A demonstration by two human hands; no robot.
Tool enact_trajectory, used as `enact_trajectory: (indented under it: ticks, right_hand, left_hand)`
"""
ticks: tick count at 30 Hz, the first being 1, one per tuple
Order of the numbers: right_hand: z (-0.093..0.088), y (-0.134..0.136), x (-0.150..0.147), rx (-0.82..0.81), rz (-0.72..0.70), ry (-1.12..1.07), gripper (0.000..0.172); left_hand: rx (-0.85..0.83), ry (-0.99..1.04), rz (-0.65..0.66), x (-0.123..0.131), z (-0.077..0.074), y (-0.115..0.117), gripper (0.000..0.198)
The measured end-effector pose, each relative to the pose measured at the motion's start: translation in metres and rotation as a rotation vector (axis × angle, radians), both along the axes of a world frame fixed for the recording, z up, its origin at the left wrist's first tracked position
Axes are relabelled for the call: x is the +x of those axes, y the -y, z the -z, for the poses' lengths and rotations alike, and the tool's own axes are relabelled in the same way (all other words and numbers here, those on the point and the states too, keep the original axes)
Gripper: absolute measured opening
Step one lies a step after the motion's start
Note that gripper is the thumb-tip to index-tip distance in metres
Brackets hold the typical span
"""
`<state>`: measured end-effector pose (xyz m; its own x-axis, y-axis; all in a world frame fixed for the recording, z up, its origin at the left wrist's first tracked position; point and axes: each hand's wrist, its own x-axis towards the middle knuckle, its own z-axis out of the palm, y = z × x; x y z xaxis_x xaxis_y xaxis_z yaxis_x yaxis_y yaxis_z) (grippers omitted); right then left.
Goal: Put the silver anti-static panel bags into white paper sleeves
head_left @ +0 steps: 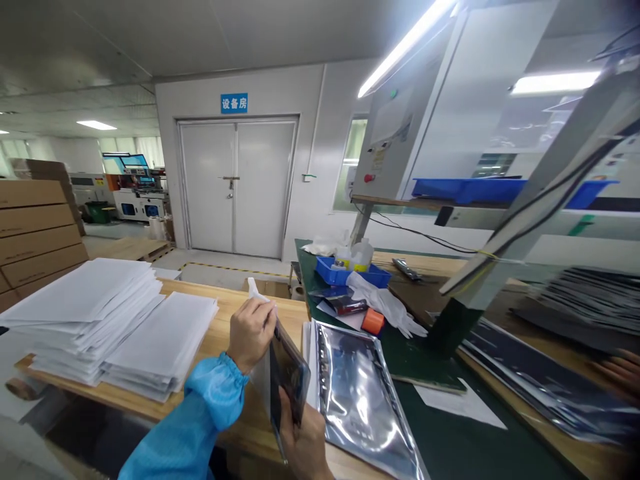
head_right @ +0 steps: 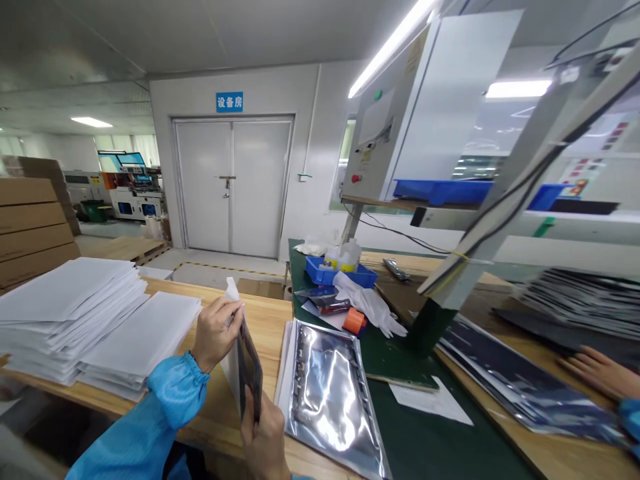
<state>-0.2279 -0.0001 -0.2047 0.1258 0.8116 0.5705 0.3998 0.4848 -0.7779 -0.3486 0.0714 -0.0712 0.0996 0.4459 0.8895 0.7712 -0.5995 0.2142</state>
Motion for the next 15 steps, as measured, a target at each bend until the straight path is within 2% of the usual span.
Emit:
enact_trajectory:
  ticks: [2, 6, 8, 10, 12, 15]
  right_hand:
    - [0.000, 0.000, 0.001, -0.002, -0.001, 0.002, 0.032]
    - [-0.005, -0.001, 0.003, -0.034, 0.034, -0.063, 0.037]
    - [-0.008, -0.001, 0.004, -0.084, 0.042, -0.147, 0.037]
    - [-0.012, 0.002, 0.005, -0.156, 0.059, -0.258, 0.035]
    - [-0.018, 0.004, 0.007, -0.233, 0.153, -0.396, 0.033]
    - [-0.030, 0.004, 0.017, -0.314, 0.347, -0.571, 0.037]
  left_hand:
    - [0.005, -0.039, 0.064, 0.003, -0.006, 0.009, 0.023]
    - [0.017, -0.201, 0.282, 0.019, -0.013, 0.038, 0.022]
    - [0.008, -0.181, 0.381, 0.028, -0.008, 0.052, 0.021]
    - [-0.012, -0.066, 0.434, 0.031, 0.006, 0.059, 0.018]
    - [-0.047, 0.148, 0.352, 0.026, 0.029, 0.059, 0.020]
    - [-0.233, 0.672, 0.040, 0.003, 0.068, 0.049, 0.035]
